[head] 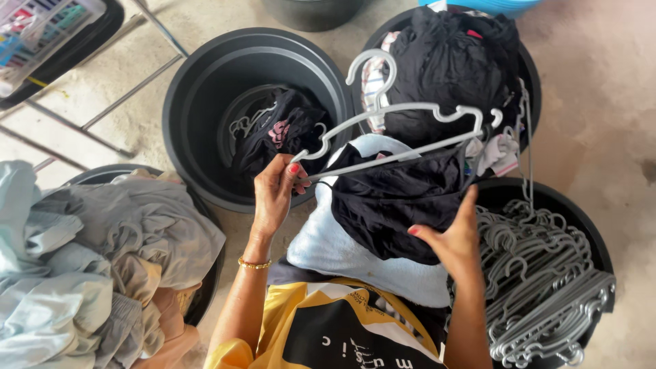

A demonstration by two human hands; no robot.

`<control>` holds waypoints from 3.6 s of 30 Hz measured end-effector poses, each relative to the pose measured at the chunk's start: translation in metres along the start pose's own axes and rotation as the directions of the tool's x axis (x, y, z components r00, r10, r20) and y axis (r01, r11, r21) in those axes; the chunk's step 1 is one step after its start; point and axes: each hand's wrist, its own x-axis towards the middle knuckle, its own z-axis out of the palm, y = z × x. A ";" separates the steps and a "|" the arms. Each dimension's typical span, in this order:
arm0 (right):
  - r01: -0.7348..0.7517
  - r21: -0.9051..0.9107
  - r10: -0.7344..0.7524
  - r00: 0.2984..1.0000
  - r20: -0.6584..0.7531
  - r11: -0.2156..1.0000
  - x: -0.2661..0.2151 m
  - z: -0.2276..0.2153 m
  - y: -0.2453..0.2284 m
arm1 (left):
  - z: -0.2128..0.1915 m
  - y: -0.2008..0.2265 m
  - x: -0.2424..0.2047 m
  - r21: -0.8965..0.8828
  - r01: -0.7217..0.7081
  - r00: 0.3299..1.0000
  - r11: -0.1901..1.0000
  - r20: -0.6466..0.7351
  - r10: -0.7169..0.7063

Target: The person sorts through dark clothing in plastic bins by hand, placing items onto plastic hangers one at a time and smoothing them out.

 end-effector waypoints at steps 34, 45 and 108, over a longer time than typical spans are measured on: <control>-0.028 0.577 -0.304 0.828 0.471 0.816 0.189 0.359 -0.104 | -0.093 -0.151 0.015 -0.054 0.029 0.755 0.998 -0.654 -0.057; 0.260 0.240 -0.336 0.864 0.374 0.935 0.167 0.324 -0.117 | -0.110 -0.268 0.038 0.526 0.348 0.887 0.776 -0.454 -0.091; -0.580 0.159 0.537 0.570 -0.622 0.799 -0.124 0.019 0.225 | 0.365 -0.189 -0.085 0.493 0.631 0.241 0.598 0.609 -0.756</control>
